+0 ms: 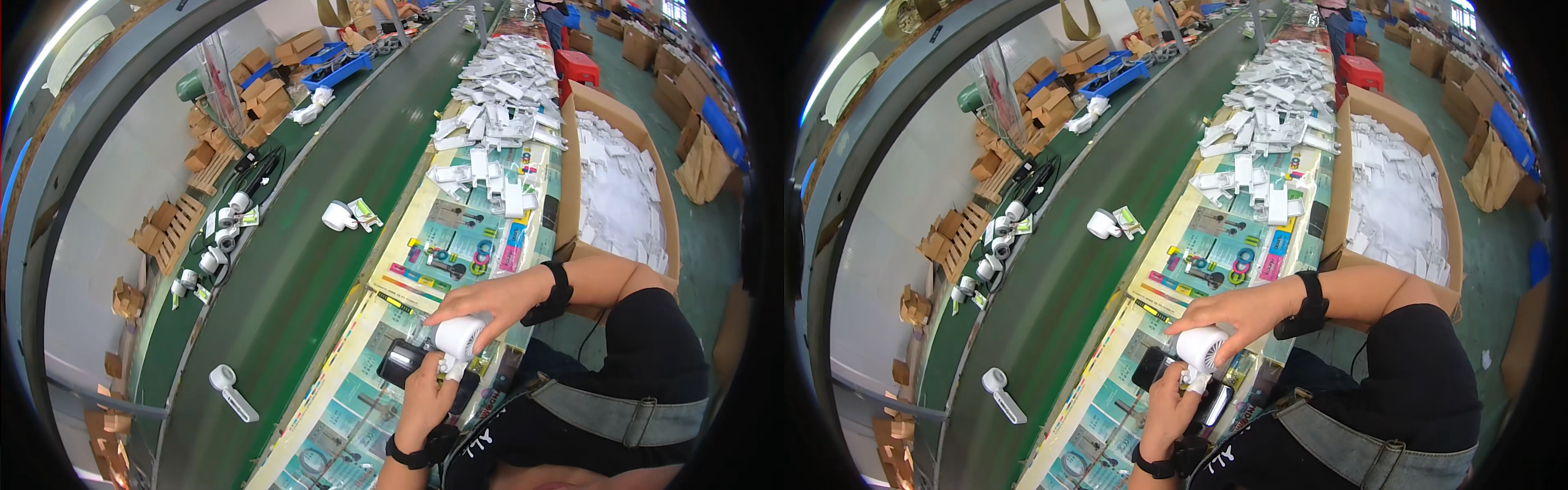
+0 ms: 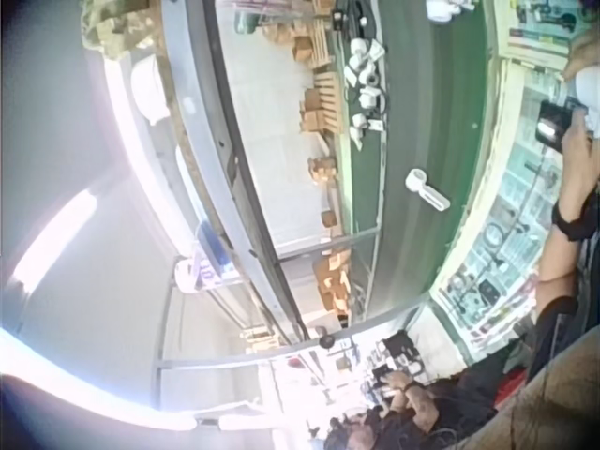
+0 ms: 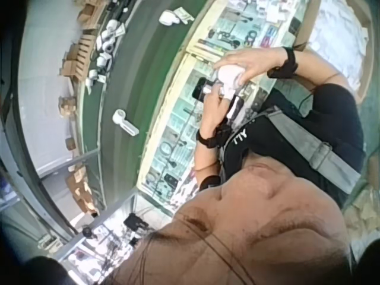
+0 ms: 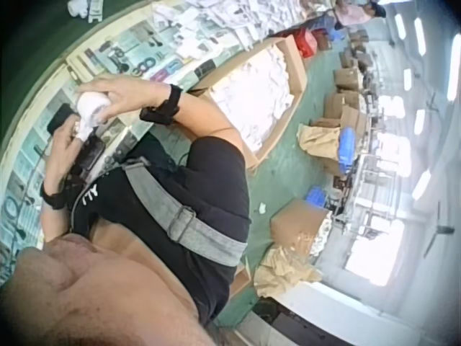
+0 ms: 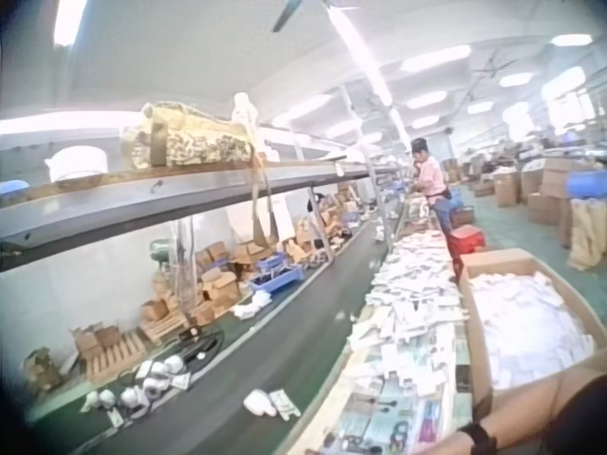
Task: Inspecting and assembling handheld electric fan components on a factory line.
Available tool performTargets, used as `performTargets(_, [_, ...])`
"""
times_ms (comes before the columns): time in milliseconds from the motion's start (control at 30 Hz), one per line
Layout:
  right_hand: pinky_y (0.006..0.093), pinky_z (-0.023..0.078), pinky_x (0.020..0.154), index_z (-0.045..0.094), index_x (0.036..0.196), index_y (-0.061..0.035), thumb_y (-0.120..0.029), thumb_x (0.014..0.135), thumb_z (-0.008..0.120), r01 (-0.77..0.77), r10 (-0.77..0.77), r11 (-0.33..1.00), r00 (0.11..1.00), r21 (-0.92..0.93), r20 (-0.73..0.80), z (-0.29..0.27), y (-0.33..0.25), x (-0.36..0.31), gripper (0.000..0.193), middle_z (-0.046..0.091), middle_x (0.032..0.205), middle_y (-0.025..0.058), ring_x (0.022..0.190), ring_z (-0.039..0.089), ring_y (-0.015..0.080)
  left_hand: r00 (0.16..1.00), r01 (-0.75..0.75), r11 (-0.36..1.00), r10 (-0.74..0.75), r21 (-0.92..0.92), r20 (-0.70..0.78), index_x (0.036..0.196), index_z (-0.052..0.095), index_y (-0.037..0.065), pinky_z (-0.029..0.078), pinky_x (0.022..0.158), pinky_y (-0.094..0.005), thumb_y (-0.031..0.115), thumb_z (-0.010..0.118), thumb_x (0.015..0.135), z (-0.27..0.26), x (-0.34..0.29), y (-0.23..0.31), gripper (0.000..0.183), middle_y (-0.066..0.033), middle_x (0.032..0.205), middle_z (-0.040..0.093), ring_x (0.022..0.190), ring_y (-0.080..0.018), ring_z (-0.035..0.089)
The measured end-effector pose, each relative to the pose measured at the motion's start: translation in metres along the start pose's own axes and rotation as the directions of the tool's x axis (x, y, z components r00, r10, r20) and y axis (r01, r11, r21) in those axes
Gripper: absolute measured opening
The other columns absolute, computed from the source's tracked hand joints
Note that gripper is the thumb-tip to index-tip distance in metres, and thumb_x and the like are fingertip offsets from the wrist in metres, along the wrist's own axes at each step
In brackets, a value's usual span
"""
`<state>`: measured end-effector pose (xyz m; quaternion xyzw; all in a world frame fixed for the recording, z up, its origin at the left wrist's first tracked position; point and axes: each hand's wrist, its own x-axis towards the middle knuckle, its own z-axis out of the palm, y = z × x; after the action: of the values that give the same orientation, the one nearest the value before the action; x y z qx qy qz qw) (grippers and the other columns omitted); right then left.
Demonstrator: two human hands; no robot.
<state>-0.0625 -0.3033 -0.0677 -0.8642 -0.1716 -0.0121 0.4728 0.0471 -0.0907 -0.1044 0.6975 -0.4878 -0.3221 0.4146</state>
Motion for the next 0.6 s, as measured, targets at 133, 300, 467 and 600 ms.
performTargets(133, [0.0329, 0.041, 0.092, 0.039, 0.133, -0.0029, -0.032, 0.085, 0.061, -0.158, 0.143, 0.887, 0.987, 0.434, 0.067, -0.011, 0.004, 0.002, 0.060, 0.051, 0.122, 0.0149, 0.109, 0.051, 0.0251, 0.997, 0.076, 0.951, -0.065, -0.301, 0.048, 0.098, 0.056, -0.002, 0.050, 0.064, -0.0268, 0.005, 0.054, 0.083, 0.004, -0.002, -0.002, 0.017, -0.0108, 0.084, 0.065, 0.072, -0.0159, 0.063])
performTargets(300, [0.0336, 0.046, 0.086, 0.059, 0.114, -0.0129, -0.016, 0.083, 0.055, -0.589, 0.192, 0.663, 0.731, -0.463, -0.655, -0.118, 0.079, -0.025, 0.031, 0.061, 0.110, 0.0069, 0.102, 0.057, 0.0256, 0.988, -0.063, 0.593, -0.079, -0.803, -0.136, 0.108, 0.055, -0.004, 0.051, 0.078, -0.0342, 0.006, 0.052, 0.086, -0.015, -0.005, 0.017, 0.025, -0.0179, 0.096, 0.064, 0.085, -0.0236, 0.064])
performTargets(467, [0.0375, 0.041, 0.093, 0.052, 0.119, -0.0140, 0.000, 0.068, 0.056, -0.537, 0.128, 0.020, 0.838, -0.843, -0.531, -0.141, 0.149, -0.069, 0.053, 0.052, 0.122, 0.0092, 0.114, 0.047, 0.0287, 0.878, -0.303, 0.541, -0.162, -0.785, -0.450, 0.106, 0.054, -0.007, 0.050, 0.078, -0.0352, 0.020, 0.051, 0.087, -0.039, -0.007, 0.005, 0.033, -0.0190, 0.094, 0.063, 0.090, -0.0273, 0.062])
performTargets(600, [0.0379, 0.039, 0.094, 0.052, 0.117, -0.0101, 0.000, 0.071, 0.054, -0.517, 0.258, 0.330, 0.854, -0.790, -0.452, -0.145, 0.131, -0.076, 0.047, 0.053, 0.117, 0.0125, 0.110, 0.048, 0.0312, 0.921, -0.272, 0.411, -0.149, -0.870, -0.359, 0.115, 0.051, -0.006, 0.050, 0.065, -0.0250, 0.020, 0.049, 0.090, -0.052, -0.008, -0.020, 0.036, -0.0199, 0.108, 0.061, 0.088, -0.0187, 0.062])
